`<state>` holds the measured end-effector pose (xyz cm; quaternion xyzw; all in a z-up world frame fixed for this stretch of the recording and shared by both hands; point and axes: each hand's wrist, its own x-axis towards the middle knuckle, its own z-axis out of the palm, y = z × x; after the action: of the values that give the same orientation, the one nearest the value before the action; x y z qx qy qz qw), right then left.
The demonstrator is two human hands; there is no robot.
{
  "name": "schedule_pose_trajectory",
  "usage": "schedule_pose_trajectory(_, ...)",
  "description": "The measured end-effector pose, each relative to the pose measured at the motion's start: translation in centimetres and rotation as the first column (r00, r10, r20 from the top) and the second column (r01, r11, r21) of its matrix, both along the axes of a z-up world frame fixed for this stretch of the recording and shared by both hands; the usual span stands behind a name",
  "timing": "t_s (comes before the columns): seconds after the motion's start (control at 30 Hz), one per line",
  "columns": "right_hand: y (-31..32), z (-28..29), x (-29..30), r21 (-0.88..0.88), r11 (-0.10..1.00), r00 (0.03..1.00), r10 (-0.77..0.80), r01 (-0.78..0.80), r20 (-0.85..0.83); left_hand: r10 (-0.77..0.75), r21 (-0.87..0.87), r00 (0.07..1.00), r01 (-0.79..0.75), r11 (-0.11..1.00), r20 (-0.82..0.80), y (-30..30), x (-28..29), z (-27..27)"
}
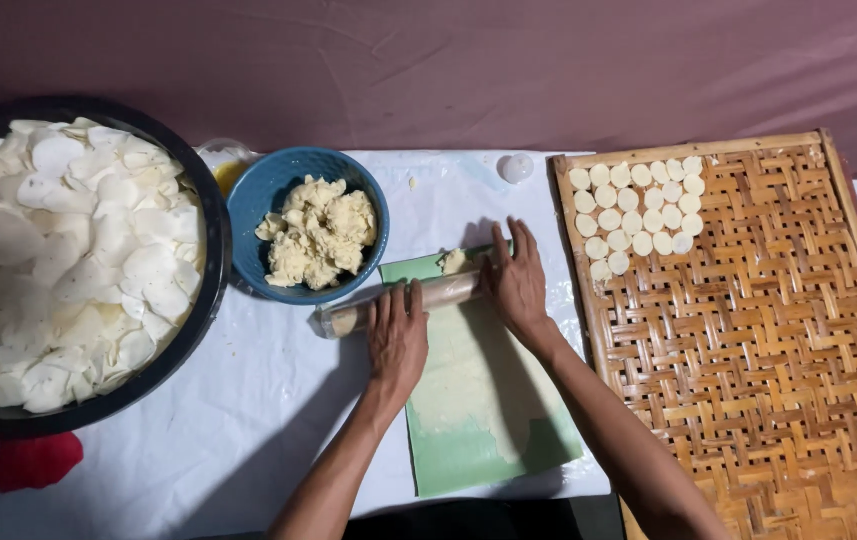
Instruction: Rolling out yellow dough into thin layers on a plastic sheet as part of a cracker-making process.
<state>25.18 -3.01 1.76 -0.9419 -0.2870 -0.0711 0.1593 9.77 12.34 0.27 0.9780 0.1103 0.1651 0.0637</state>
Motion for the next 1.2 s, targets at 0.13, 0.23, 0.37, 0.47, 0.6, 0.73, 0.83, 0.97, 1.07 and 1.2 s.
schedule_pose_trajectory(0.13,1.3,-4.3,1.2,-0.045,0.999,0.973,0.009,-0.02,-0.231,0.002,-0.034,1.0,-0.003,0.999,-0.02,-0.2,-1.4,0.4)
schedule_pose_trajectory(0.23,2.4,-6.6,2.2,-0.063,0.997,0.972,0.032,-0.048,-0.234,0.004,-0.087,0.997,-0.01,0.996,-0.071,-0.3,-2.7,1.2)
schedule_pose_trajectory(0.37,3.5,-4.5,3.5,-0.106,0.985,0.951,0.1,-0.136,-0.293,-0.008,-0.186,0.997,-0.005,0.982,-0.071,-0.2,-2.8,2.0)
schedule_pose_trajectory(0.47,5.5,-0.7,3.8,-0.181,0.959,0.934,0.151,-0.218,-0.325,-0.005,-0.191,0.998,-0.007,0.981,-0.066,-0.1,-2.7,2.1)
schedule_pose_trajectory(0.6,6.6,-4.4,6.7,-0.26,0.932,0.93,0.162,-0.254,-0.329,0.0,-0.233,0.998,-0.015,0.972,-0.068,-0.1,-2.7,1.9)
schedule_pose_trajectory(0.73,6.6,-4.7,7.9,-0.241,0.943,0.928,0.136,-0.228,-0.346,0.013,-0.228,0.998,-0.028,0.973,-0.067,-0.1,-2.8,1.4)
schedule_pose_trajectory(0.83,5.7,-4.3,8.5,-0.1,0.987,0.914,0.076,-0.126,-0.399,0.021,-0.229,1.0,-0.026,0.973,-0.021,-0.3,-2.8,0.5)
schedule_pose_trajectory(0.97,4.3,-2.8,8.3,0.133,0.972,0.92,-0.135,0.196,-0.368,0.028,-0.213,0.999,-0.031,0.976,-0.017,-0.2,-2.8,0.2)
schedule_pose_trajectory(1.07,4.2,0.4,6.5,0.357,0.883,0.896,-0.137,0.303,-0.423,0.026,-0.214,1.0,-0.029,0.976,-0.018,-0.4,-3.4,0.6)
schedule_pose_trajectory(1.2,4.5,3.1,3.9,0.399,0.86,0.719,0.056,0.318,-0.693,-0.024,-0.368,0.992,-0.024,0.929,-0.125,-0.4,-6.8,4.6)
